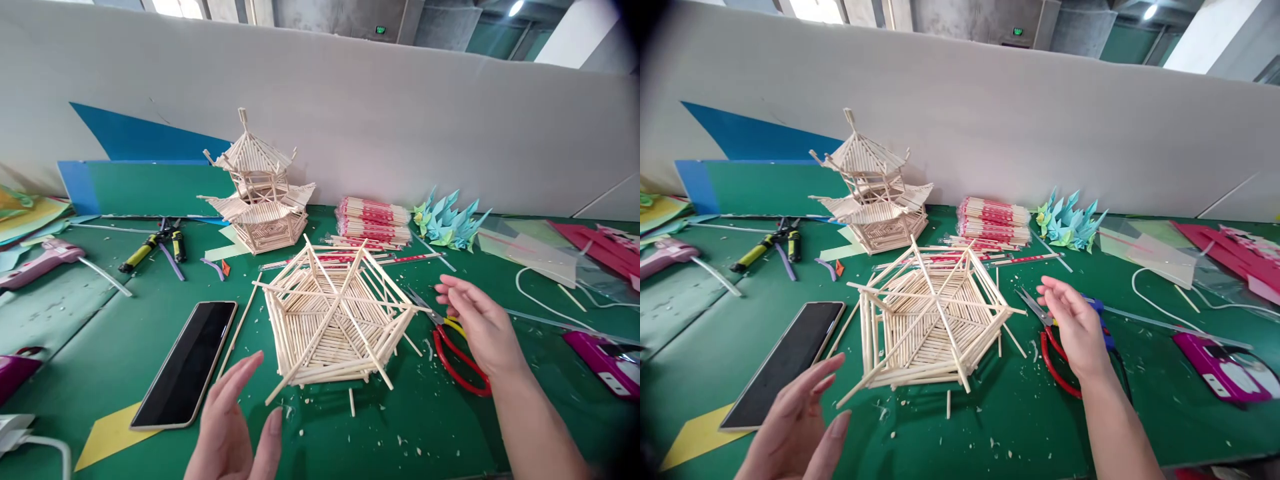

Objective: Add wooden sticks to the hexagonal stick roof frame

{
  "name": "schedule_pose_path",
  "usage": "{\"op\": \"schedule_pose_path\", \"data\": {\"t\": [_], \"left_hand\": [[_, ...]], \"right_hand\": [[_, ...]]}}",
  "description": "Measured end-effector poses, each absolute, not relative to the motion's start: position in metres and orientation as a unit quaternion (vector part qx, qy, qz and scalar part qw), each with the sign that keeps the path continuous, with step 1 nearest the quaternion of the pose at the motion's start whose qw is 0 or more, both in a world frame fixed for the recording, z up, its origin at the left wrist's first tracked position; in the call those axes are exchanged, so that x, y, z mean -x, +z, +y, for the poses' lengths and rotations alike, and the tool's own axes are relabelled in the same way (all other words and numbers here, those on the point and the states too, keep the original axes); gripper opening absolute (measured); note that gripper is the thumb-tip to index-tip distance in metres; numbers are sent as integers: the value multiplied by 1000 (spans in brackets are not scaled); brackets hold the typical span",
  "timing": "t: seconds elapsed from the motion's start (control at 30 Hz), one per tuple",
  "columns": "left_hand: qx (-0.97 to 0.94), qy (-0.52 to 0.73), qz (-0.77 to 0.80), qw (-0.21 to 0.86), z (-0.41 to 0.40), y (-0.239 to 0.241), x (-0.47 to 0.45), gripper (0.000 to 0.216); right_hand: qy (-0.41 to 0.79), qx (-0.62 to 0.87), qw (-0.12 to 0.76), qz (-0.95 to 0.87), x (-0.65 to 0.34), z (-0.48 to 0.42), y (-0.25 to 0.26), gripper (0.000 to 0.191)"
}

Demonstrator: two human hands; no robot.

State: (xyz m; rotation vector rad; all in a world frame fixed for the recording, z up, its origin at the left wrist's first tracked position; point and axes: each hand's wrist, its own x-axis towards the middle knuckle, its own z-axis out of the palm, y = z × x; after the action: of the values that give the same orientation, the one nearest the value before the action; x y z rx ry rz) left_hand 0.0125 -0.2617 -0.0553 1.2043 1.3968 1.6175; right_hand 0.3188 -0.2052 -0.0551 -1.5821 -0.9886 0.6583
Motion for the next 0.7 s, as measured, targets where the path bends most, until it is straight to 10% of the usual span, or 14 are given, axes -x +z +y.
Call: {"op": "schedule_pose_path", "data": {"t": [0.7], "left_hand": [[-575, 569, 540, 234, -230, -44, 11, 18]], "right_hand": [[95, 721, 196, -657, -287, -218, -110, 18]]}}
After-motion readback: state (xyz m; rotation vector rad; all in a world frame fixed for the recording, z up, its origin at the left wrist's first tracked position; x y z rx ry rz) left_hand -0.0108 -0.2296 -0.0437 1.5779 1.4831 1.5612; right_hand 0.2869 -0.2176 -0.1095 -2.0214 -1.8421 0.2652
